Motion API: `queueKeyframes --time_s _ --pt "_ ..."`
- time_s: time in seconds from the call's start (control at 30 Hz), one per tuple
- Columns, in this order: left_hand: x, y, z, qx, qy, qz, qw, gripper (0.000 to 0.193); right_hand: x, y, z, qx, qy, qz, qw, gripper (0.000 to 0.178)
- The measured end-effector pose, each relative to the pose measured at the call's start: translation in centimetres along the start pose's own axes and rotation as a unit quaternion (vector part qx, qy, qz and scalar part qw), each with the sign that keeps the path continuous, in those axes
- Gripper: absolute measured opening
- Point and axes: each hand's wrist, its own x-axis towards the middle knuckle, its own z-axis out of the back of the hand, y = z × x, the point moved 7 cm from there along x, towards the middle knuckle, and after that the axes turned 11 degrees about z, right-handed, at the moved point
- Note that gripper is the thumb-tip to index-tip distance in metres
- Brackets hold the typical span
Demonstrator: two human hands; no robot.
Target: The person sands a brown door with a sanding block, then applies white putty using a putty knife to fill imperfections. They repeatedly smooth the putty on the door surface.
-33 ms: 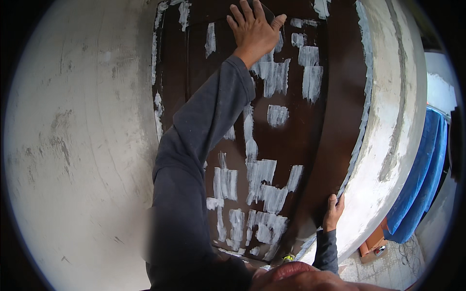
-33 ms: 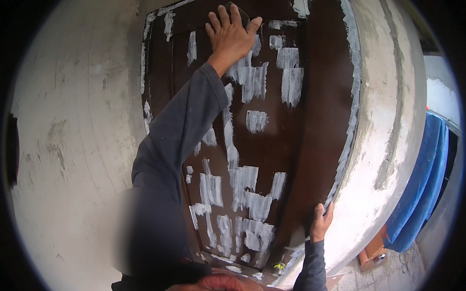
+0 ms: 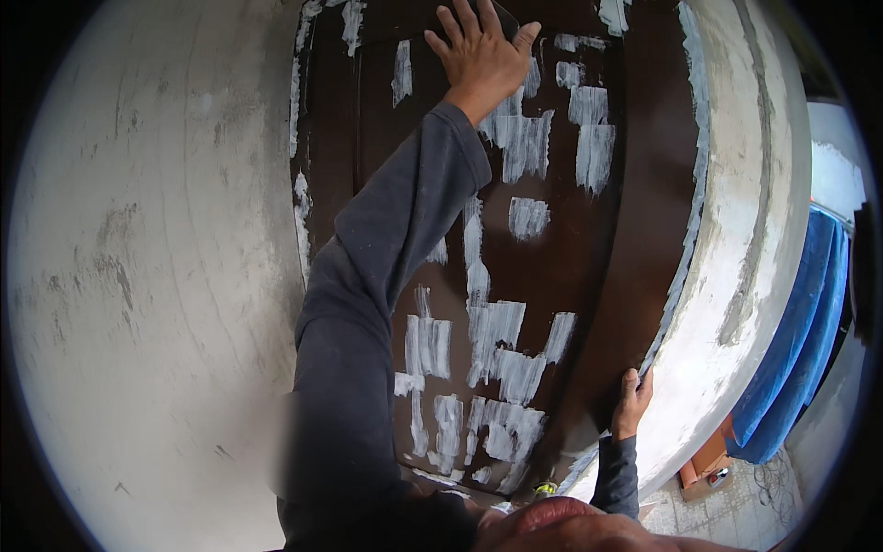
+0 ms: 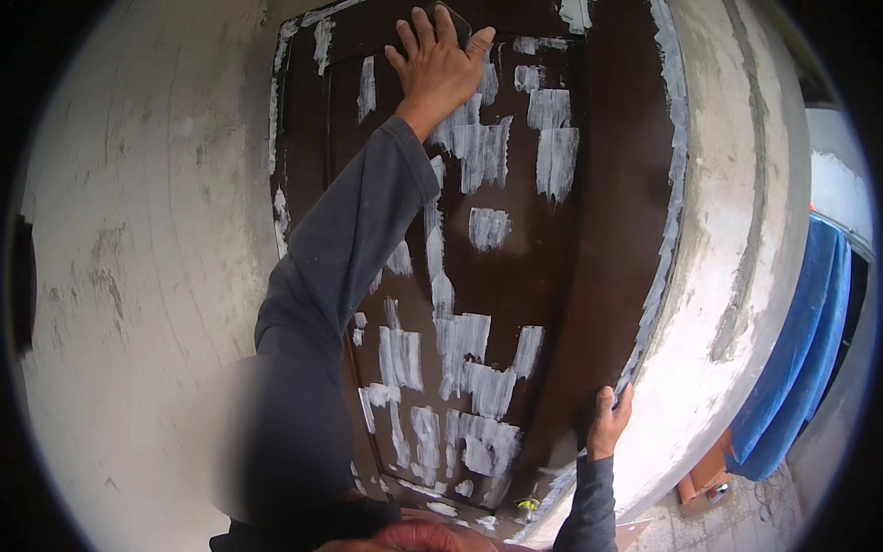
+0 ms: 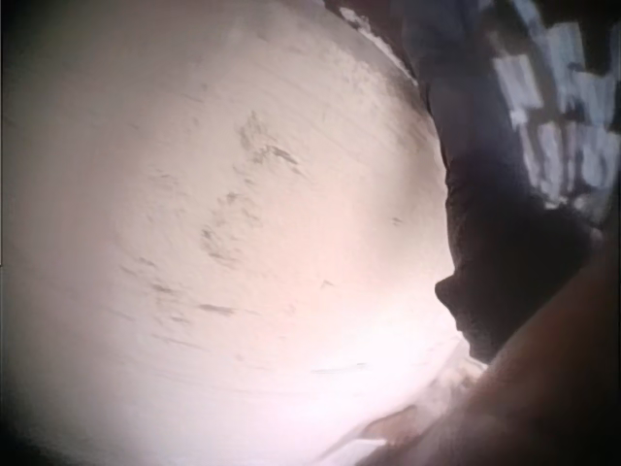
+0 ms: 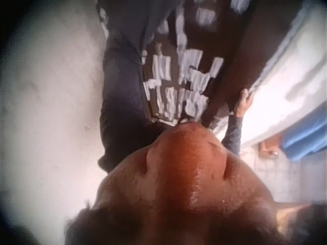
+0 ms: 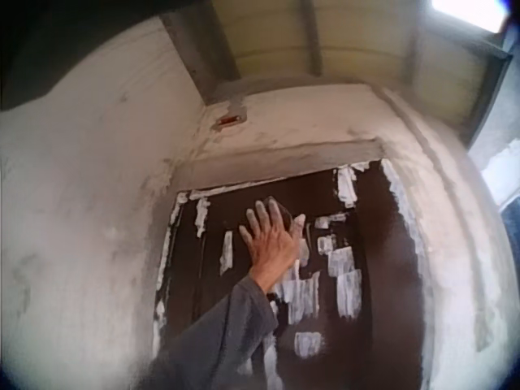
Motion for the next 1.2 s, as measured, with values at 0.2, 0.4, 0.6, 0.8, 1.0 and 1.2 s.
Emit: queueKeyframes --time_s 0.2,0.4,0.6,0.8,1.0,1.2 --pt "-3.7 -3.7 1.8 -0.010 0.016 0.043 0.999 0.090 -0.7 0.2 2.1 0.032 -0.003 0.010 0.999 0.063" --pt "1.0 -0.5 3.0 0.041 -0.088 0.115 0.989 0.084 -0.6 1.2 2.6 0.008 -0.010 0.022 1.000 0.060" --pt "4.7 1.7 1.5 0.025 -0.082 0.168 0.982 0.079 0.1 2.4 1.3 -0.010 0.021 0.049 0.999 0.056" --pt "6.4 1.1 -1.9 -0.010 -0.053 0.149 0.987 0.081 0.8 1.0 1.3 0.008 -0.003 0.036 0.999 0.058" --pt "8.1 -2.0 -2.4 -0.040 -0.062 0.155 0.985 0.082 2.1 -0.2 1.9 0.021 -0.023 0.013 0.999 0.054" --pt "0.9 -14.1 -4.4 -0.042 0.009 -0.128 0.991 0.077 4.3 1.0 3.8 -0.016 -0.008 0.035 0.999 0.052"
